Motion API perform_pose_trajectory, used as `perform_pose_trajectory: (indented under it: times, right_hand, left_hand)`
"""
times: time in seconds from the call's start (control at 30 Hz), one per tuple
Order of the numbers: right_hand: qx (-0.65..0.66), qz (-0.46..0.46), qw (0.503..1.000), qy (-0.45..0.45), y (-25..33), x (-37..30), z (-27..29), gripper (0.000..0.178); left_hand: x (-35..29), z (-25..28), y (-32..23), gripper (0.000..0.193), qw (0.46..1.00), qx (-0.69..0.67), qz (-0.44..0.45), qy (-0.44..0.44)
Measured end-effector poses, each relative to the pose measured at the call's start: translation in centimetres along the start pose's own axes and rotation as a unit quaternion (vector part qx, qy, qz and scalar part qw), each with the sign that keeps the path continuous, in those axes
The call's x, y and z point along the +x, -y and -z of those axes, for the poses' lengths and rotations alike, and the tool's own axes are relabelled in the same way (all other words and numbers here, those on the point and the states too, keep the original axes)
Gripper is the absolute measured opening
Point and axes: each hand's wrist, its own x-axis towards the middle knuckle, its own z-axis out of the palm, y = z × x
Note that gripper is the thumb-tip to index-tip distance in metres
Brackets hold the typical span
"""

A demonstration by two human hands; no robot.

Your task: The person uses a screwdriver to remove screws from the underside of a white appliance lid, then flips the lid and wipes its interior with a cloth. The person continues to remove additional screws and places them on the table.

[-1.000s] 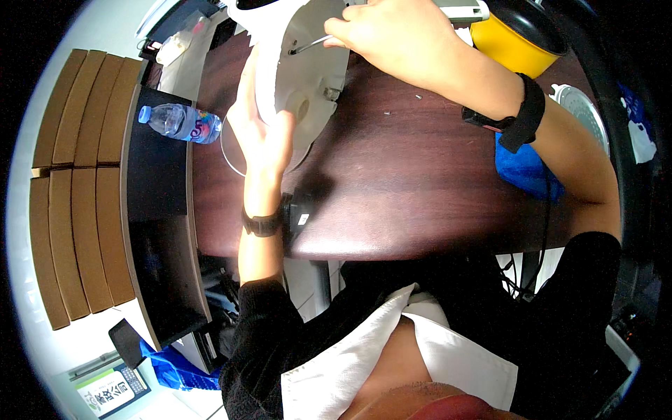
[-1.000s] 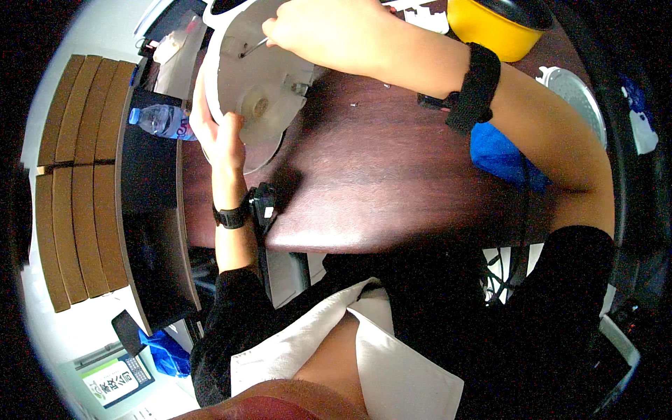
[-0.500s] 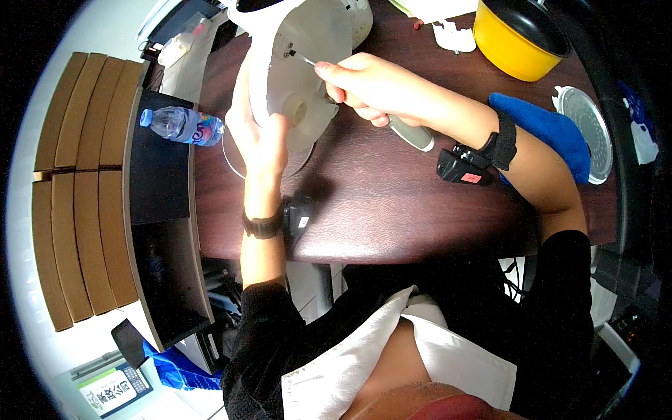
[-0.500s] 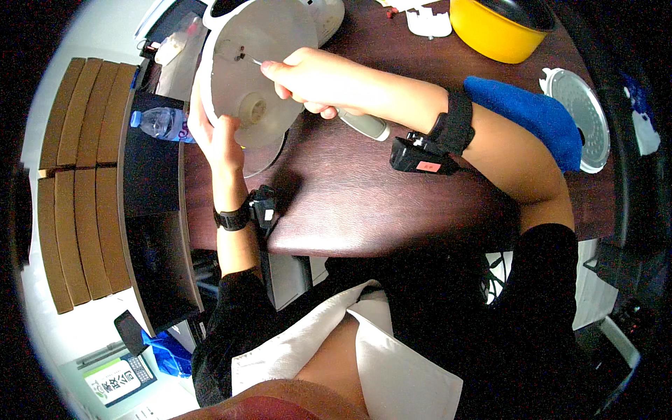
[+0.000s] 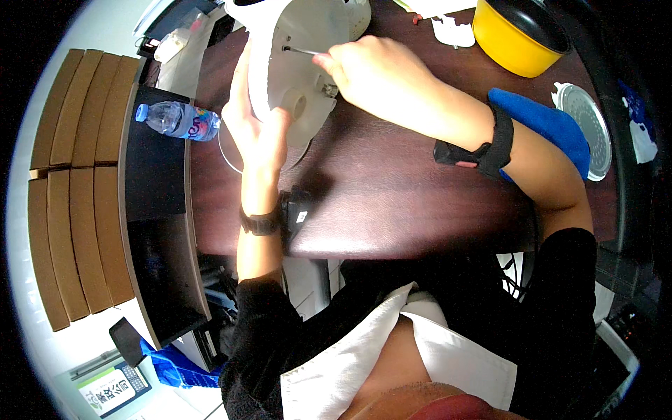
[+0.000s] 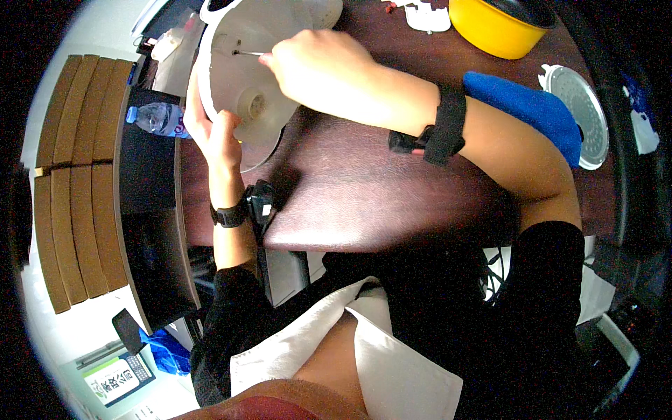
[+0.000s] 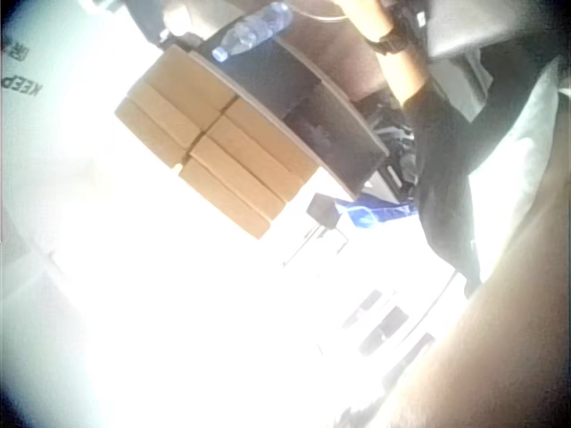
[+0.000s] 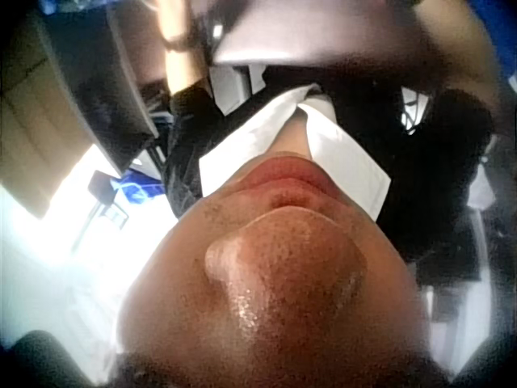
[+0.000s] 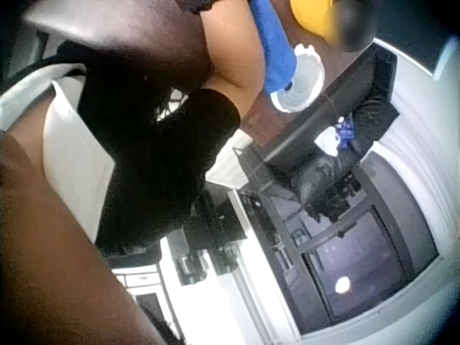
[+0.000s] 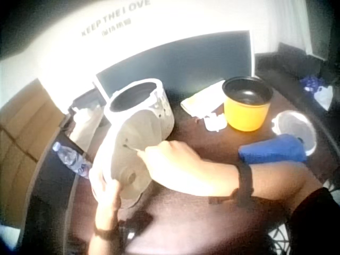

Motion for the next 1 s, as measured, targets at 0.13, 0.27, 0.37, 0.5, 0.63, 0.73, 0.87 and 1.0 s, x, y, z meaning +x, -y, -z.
perform_pose_trajectory:
  times: [0.13, 0.27, 0.37, 0.5, 0.63, 0.73, 0.87, 1.0]
  right_hand:
    - [-0.170, 0.081, 0.981, -0.039, -0.9, 0.8, 1.2, 0.030]
    - [-0.172, 0.117, 0.977, -0.043, -1.4, 1.2, 2.3, 0.029]
    - [-0.009, 0.069, 0.996, -0.059, -2.4, 0.5, 0.7, 0.037]
    - [0.402, -0.214, 0.878, 0.146, -1.4, -0.1, 0.5, 0.041]
    - [0.497, -0.303, 0.779, 0.234, -0.2, -0.3, 0.9, 0.044]
    - [0.520, -0.310, 0.759, 0.240, 0.0, -0.1, 0.8, 0.043]
    - [0.537, -0.308, 0.744, 0.251, 0.6, 0.2, 1.0, 0.043]
    - [0.516, -0.300, 0.764, 0.245, 1.0, 0.3, 1.0, 0.044]
  left_hand:
    - [0.0, -0.1, 0.3, 0.067, 1.000, 0.017, -0.006, -0.012]
    - [0.0, -0.2, 0.0, 0.066, 0.999, 0.034, 0.001, -0.010]
    - [0.0, -0.2, 0.3, 0.065, 0.999, 0.039, -0.018, -0.005]
    - [0.3, 0.1, 0.9, 0.064, 0.999, -0.029, -0.016, 0.001]
    - [0.2, -0.2, 0.3, 0.065, 1.000, -0.024, -0.019, -0.001]
    - [0.3, -0.3, 0.1, 0.065, 1.000, -0.023, -0.008, 0.000]
    - [0.2, 0.0, 0.8, 0.066, 1.000, -0.012, -0.013, -0.004]
    - [0.2, 0.0, 1.0, 0.066, 1.000, 0.002, -0.008, -0.011]
